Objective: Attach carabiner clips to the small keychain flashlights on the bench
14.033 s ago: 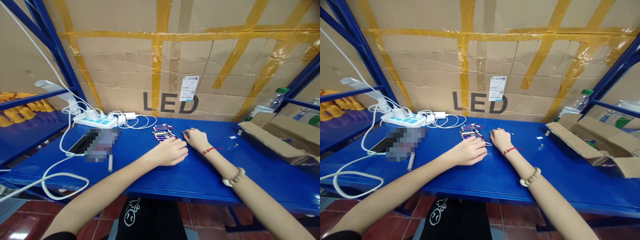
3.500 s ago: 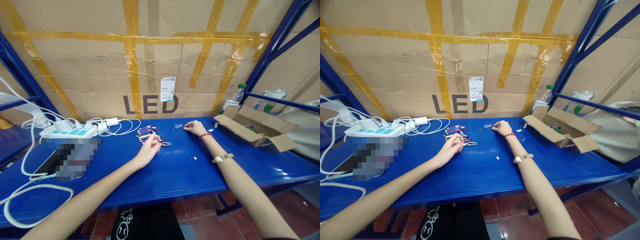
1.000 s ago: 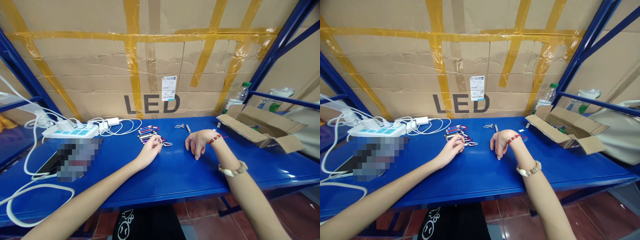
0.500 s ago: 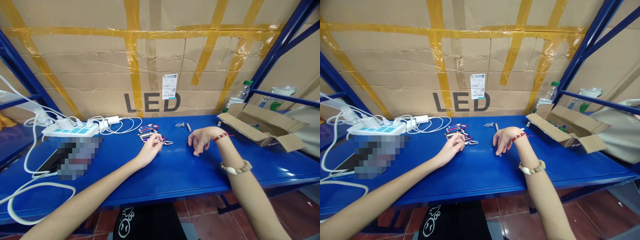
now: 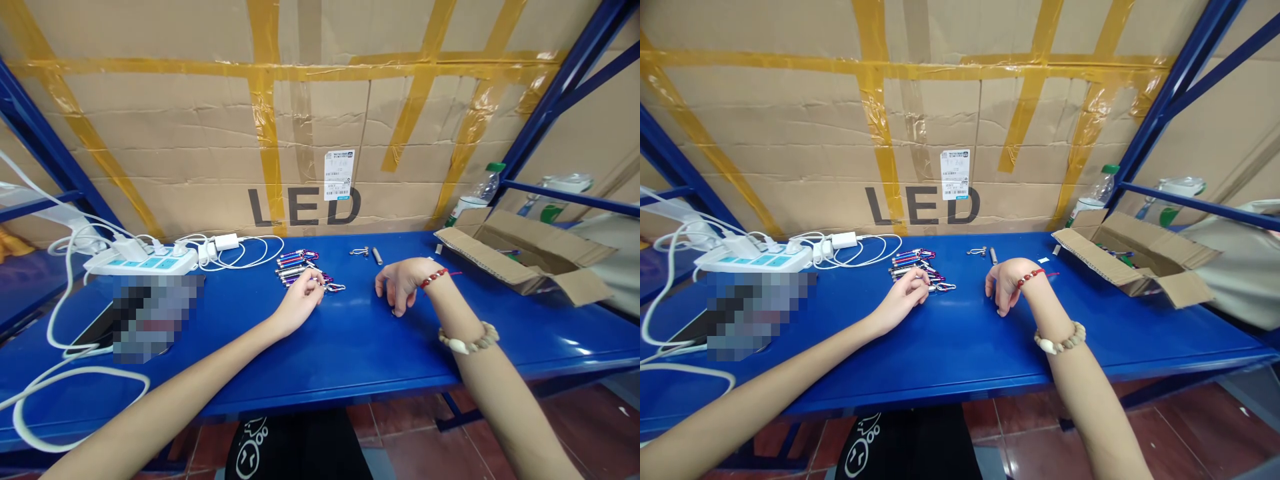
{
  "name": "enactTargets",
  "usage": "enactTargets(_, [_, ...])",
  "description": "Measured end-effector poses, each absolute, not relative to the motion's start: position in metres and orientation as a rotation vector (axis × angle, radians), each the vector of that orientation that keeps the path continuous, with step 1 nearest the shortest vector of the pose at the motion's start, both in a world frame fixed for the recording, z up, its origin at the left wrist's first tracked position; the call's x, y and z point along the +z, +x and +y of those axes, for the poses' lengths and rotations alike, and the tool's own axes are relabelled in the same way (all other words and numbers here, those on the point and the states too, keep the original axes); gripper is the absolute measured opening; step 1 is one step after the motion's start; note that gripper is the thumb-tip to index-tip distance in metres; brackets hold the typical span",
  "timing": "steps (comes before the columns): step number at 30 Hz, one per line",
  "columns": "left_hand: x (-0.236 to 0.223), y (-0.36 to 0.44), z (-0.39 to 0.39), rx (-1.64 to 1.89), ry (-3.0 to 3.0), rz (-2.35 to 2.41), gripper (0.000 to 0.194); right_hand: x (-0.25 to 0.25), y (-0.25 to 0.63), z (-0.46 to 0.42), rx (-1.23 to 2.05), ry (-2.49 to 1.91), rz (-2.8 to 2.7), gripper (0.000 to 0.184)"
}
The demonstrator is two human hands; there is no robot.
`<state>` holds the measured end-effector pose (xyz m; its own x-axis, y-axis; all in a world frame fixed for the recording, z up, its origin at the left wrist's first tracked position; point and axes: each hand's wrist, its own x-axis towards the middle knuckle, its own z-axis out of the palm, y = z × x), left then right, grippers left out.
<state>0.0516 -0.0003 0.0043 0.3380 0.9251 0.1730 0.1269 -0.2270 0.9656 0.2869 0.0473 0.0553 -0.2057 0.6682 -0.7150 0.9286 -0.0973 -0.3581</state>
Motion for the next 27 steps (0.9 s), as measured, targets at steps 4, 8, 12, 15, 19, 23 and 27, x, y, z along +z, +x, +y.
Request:
enactTargets(4, [0.005,0.051,0.0,1.023,1.627,0.969,0.007,0.055,0.285,0.048,-1.225,1.751,1.876,0.055])
enactTargets(8, [0.008,0.051,-0.001,1.022,1.607,0.967,0.007,0.057,0.28,0.048,-1.227,1.764,1.88,0.055])
enactTargets(12, [0.01,0.051,-0.003,1.026,1.6,0.984,0.007,0.057,0.278,0.048,-1.25,1.759,1.925,0.054])
enactTargets(15, [0.009,0.052,-0.003,1.028,1.607,0.988,0.006,0.057,0.276,0.049,-1.229,1.747,1.963,0.048])
enactTargets(19, [0.007,0.05,-0.002,1.026,1.661,0.995,0.005,0.056,0.274,0.052,-1.17,1.761,2.079,0.038])
enactTargets(23, [0.009,0.047,-0.003,1.021,1.911,1.215,0.004,0.049,0.272,0.059,-1.06,1.817,2.289,0.029])
enactTargets(27, [0.013,0.044,-0.005,0.957,2.328,1.518,0.008,0.04,0.27,0.068,-0.794,1.933,2.42,0.021])
